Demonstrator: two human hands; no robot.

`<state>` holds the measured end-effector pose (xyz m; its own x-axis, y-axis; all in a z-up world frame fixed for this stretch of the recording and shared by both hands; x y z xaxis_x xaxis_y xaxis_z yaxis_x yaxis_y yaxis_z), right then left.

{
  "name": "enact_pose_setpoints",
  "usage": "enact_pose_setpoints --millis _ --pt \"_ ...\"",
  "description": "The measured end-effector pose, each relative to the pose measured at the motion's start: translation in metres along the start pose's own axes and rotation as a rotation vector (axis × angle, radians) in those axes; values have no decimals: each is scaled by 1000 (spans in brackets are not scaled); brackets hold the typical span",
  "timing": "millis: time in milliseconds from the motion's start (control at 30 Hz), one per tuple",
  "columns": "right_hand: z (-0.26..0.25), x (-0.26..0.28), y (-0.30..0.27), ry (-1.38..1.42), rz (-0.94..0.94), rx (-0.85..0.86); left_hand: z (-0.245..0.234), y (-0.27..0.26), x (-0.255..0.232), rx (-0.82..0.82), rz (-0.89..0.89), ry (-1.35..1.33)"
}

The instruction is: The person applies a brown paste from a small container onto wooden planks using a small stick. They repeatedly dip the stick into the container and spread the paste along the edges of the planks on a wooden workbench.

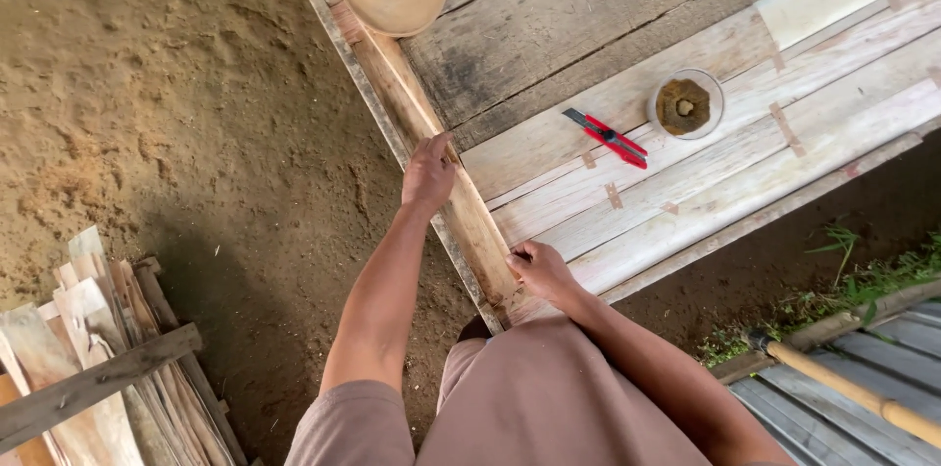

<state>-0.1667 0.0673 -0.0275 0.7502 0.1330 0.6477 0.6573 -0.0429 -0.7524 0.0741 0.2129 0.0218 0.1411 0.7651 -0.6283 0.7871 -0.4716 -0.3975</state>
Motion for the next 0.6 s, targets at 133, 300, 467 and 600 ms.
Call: enact_pose_setpoints --millis 133,300,467,600 --pt "2 0 0 27 0 -7 7 13 12 -67 48 -25" --pt "3 -4 1 73 3 3 14 24 13 3 -55 83" --pt "-4 -5 -3 143 -5 8 29 39 32 20 -68 109" --pt "-15 9 -12 146 -35 21 28 39 32 9 -26 127"
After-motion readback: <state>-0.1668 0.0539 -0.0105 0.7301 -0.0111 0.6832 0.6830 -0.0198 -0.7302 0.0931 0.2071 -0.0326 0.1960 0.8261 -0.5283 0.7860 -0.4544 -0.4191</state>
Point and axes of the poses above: each hand's wrist, its own y-axis towards the middle knuckle, its own z-axis out of the palm, x = y × z, the point moved 4 cm from there along y, towards the middle knuckle, and after that the axes turned 8 degrees about x, right-handed, at the moved point
